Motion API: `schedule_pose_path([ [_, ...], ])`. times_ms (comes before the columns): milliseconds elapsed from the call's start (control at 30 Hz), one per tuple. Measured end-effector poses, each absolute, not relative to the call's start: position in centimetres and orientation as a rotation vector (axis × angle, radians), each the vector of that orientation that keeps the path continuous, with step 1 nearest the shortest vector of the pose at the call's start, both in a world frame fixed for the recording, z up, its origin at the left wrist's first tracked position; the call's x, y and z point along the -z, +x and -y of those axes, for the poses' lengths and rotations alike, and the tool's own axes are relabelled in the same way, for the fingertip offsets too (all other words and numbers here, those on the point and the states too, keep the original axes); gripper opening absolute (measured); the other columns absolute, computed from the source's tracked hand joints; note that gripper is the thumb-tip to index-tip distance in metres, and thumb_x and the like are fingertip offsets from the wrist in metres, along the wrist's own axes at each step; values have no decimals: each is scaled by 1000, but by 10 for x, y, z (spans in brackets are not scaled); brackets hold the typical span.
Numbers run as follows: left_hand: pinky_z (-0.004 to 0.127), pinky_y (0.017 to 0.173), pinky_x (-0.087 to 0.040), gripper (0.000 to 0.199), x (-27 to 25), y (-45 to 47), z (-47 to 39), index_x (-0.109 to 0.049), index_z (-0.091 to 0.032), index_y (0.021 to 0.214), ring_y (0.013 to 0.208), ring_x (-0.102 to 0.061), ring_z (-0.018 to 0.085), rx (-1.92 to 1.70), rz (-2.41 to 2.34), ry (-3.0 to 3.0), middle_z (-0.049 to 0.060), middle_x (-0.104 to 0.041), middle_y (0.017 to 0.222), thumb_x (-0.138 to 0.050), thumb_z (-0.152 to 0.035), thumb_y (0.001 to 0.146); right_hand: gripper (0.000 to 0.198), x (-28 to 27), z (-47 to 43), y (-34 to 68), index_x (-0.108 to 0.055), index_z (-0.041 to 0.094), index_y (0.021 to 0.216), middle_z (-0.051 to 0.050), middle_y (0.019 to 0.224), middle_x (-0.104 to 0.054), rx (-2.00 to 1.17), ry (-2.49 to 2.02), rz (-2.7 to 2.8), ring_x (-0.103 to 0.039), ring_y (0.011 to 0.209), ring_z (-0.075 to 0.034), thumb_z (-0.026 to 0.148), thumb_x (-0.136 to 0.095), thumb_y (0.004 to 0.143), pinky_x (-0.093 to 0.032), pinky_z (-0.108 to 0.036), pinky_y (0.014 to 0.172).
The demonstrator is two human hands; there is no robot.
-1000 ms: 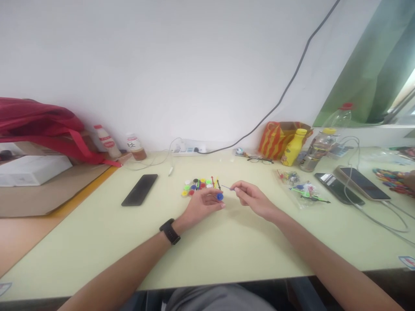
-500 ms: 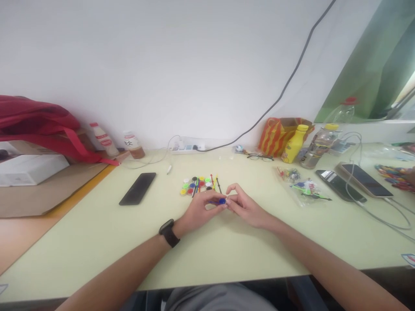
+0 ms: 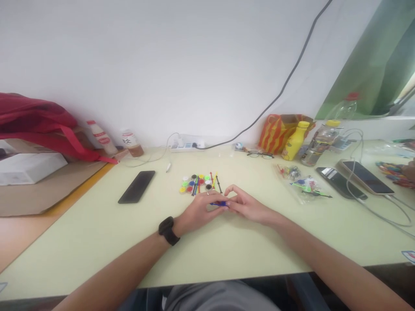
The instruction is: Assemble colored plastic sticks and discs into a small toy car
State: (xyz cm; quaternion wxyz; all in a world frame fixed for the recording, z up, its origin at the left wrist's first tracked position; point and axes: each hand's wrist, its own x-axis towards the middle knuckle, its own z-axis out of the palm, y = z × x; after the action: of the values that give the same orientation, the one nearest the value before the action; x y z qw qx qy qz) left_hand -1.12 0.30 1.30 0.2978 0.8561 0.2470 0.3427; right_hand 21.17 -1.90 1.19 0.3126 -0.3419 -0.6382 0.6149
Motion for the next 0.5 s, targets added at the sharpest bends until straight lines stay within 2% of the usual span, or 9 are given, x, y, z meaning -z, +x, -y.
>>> schedule_pose_path([
  [200,33,84,-57,19,-12,-11,-4,-77,-23,112,91,-70,20,-935,-717,2232,8,-76,102,-66,-31,99,42,-8,15,212,-50,26,115,7,75,-53,-1524,-957,1671,-32,56,-10,62,-60,96,-23,-23,52],
  [300,33,82,-59,21,-9,-11,-6,-76,-22,111,91,-70,20,-978,-742,2189,8,-75,102,-66,-36,99,41,-12,16,213,-55,24,112,6,74,-52,-1438,-963,1678,-40,59,-11,59,-66,94,-31,-24,56],
  [500,32,78,-56,19,-7,-10,-7,-76,-21,110,86,-69,19,-1049,-771,2237,8,-76,95,-66,-33,99,37,-22,16,215,-63,20,99,-1,80,-61,-1282,-966,1685,-56,66,-14,56,-69,92,-47,-28,63],
])
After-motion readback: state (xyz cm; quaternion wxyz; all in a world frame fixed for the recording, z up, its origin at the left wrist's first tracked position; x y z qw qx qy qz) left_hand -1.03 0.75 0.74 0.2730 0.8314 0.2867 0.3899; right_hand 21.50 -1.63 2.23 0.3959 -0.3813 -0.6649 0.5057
